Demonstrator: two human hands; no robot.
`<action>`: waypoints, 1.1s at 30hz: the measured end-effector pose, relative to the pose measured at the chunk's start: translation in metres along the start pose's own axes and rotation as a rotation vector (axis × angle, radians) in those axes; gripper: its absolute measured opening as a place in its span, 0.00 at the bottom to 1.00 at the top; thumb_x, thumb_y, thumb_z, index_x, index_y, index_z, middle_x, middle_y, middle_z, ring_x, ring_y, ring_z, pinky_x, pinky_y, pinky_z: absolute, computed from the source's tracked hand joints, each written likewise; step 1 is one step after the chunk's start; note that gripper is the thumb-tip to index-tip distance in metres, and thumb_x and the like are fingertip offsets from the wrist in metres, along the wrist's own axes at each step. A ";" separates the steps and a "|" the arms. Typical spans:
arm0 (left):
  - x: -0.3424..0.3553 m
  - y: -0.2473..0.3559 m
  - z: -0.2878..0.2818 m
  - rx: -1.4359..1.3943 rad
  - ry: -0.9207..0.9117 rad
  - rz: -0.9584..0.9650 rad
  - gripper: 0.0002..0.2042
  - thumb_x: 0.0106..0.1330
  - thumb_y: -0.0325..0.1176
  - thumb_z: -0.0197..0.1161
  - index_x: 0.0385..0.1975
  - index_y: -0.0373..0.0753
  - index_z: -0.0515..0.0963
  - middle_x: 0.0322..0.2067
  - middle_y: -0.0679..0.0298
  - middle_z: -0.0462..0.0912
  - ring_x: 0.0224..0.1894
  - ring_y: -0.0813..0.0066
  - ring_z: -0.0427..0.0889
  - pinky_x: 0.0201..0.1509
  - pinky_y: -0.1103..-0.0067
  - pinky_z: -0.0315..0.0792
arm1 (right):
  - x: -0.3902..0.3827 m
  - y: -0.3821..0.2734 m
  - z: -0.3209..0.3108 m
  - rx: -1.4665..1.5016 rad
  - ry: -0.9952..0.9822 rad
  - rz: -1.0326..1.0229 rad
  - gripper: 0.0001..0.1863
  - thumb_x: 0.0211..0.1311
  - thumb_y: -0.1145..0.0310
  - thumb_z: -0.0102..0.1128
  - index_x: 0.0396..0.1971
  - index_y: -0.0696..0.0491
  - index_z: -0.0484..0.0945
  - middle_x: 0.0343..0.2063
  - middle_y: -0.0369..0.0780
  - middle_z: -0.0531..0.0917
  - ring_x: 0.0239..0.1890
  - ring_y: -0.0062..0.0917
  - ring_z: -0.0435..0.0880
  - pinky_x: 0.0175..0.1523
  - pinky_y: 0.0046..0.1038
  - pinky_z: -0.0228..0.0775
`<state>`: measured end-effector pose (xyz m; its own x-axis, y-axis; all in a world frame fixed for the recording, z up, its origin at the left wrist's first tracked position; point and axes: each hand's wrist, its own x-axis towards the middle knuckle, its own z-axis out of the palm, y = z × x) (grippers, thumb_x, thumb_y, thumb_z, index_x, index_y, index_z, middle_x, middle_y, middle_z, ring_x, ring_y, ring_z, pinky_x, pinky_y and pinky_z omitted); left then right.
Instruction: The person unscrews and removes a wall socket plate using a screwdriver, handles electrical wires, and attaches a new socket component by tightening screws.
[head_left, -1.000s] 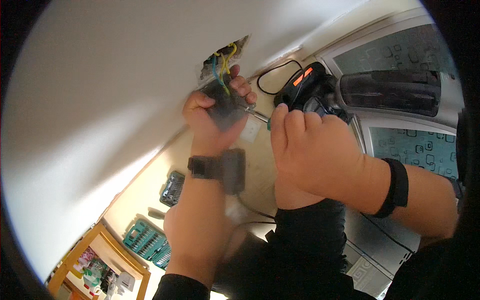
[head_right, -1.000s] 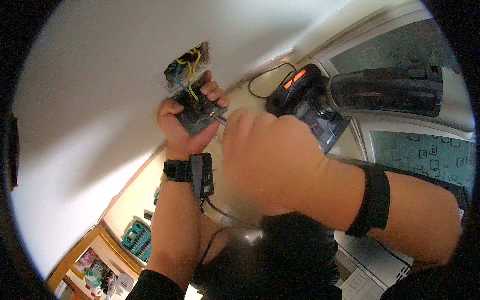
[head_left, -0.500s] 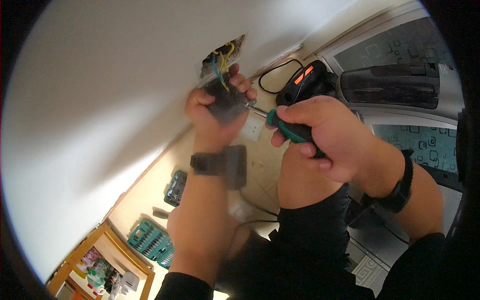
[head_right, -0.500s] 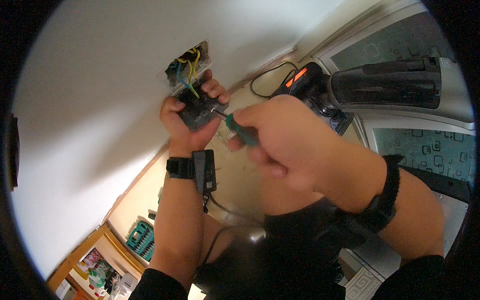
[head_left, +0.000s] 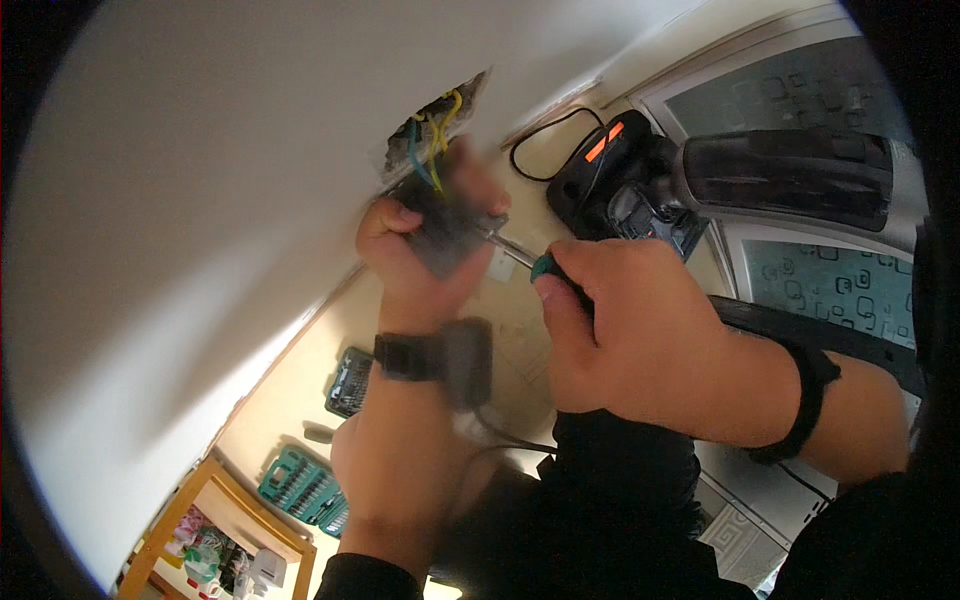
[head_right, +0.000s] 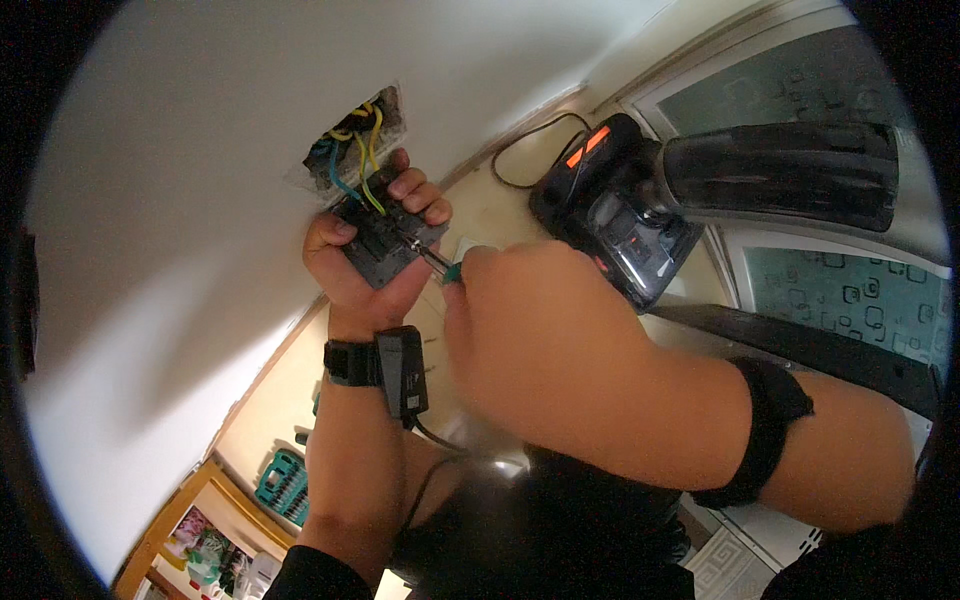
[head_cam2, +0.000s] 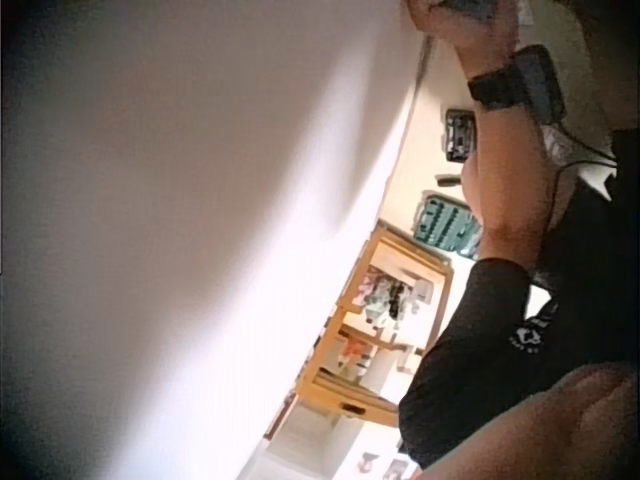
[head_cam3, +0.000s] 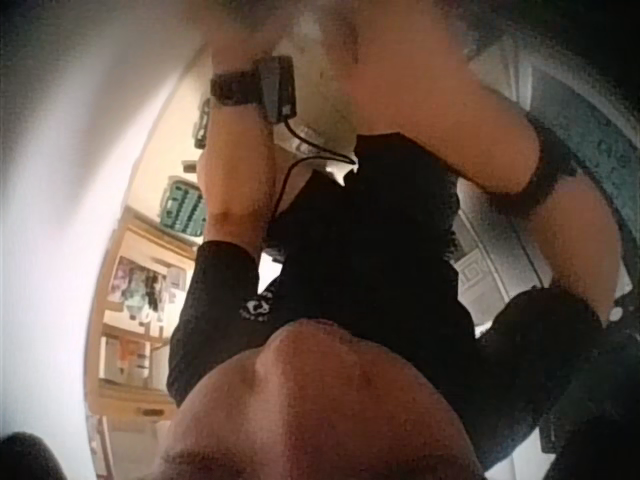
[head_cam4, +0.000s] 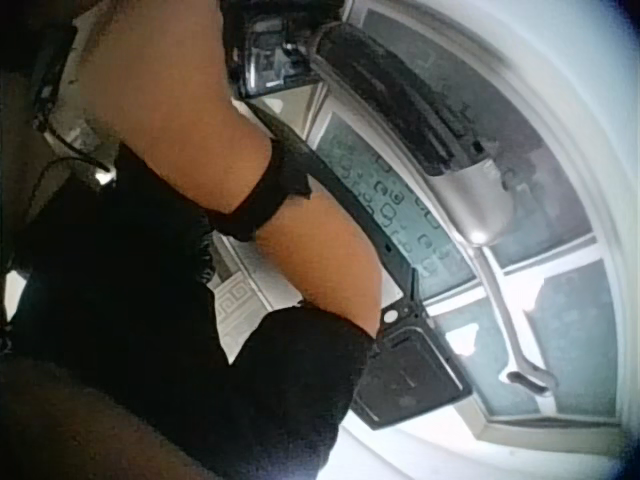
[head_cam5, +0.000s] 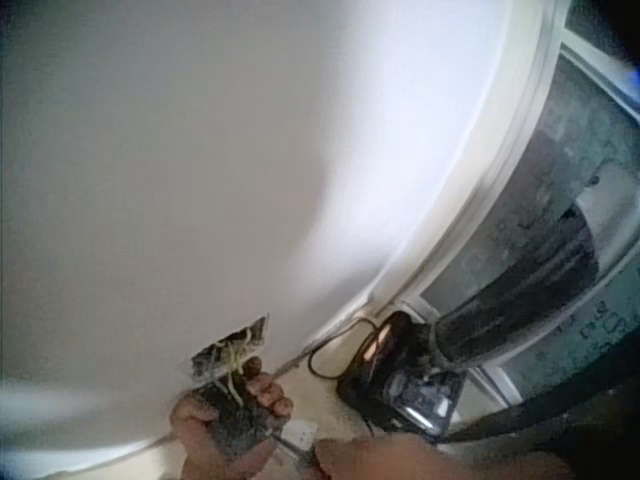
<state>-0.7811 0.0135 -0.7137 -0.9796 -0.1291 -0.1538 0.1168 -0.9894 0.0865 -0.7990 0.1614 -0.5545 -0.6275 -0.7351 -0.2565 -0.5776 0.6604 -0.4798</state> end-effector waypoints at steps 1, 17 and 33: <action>0.000 0.000 0.000 0.008 -0.002 -0.001 0.35 0.36 0.39 0.54 0.51 0.28 0.70 0.33 0.60 0.71 0.37 0.64 0.68 0.48 0.71 0.66 | -0.001 0.002 0.001 -0.055 0.023 -0.120 0.08 0.62 0.73 0.56 0.27 0.63 0.73 0.16 0.54 0.73 0.19 0.48 0.77 0.27 0.42 0.67; -0.002 0.000 0.005 -0.092 -0.038 -0.039 0.33 0.39 0.37 0.53 0.50 0.28 0.70 0.33 0.60 0.70 0.37 0.65 0.68 0.48 0.70 0.65 | -0.012 0.007 0.006 -0.913 0.096 -0.447 0.26 0.49 0.66 0.62 0.44 0.71 0.77 0.23 0.42 0.78 0.21 0.27 0.81 0.21 0.25 0.72; 0.001 0.004 -0.005 -0.080 -0.084 -0.069 0.33 0.37 0.38 0.54 0.50 0.29 0.70 0.34 0.62 0.71 0.39 0.65 0.69 0.50 0.70 0.65 | 0.012 -0.009 -0.035 1.176 -0.262 0.935 0.13 0.67 0.63 0.54 0.40 0.58 0.81 0.26 0.37 0.79 0.14 0.13 0.69 0.12 0.20 0.57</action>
<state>-0.7810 0.0095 -0.7186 -0.9956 -0.0583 -0.0730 0.0585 -0.9983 -0.0004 -0.8196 0.1526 -0.5238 -0.3405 -0.2248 -0.9130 0.7706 0.4896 -0.4080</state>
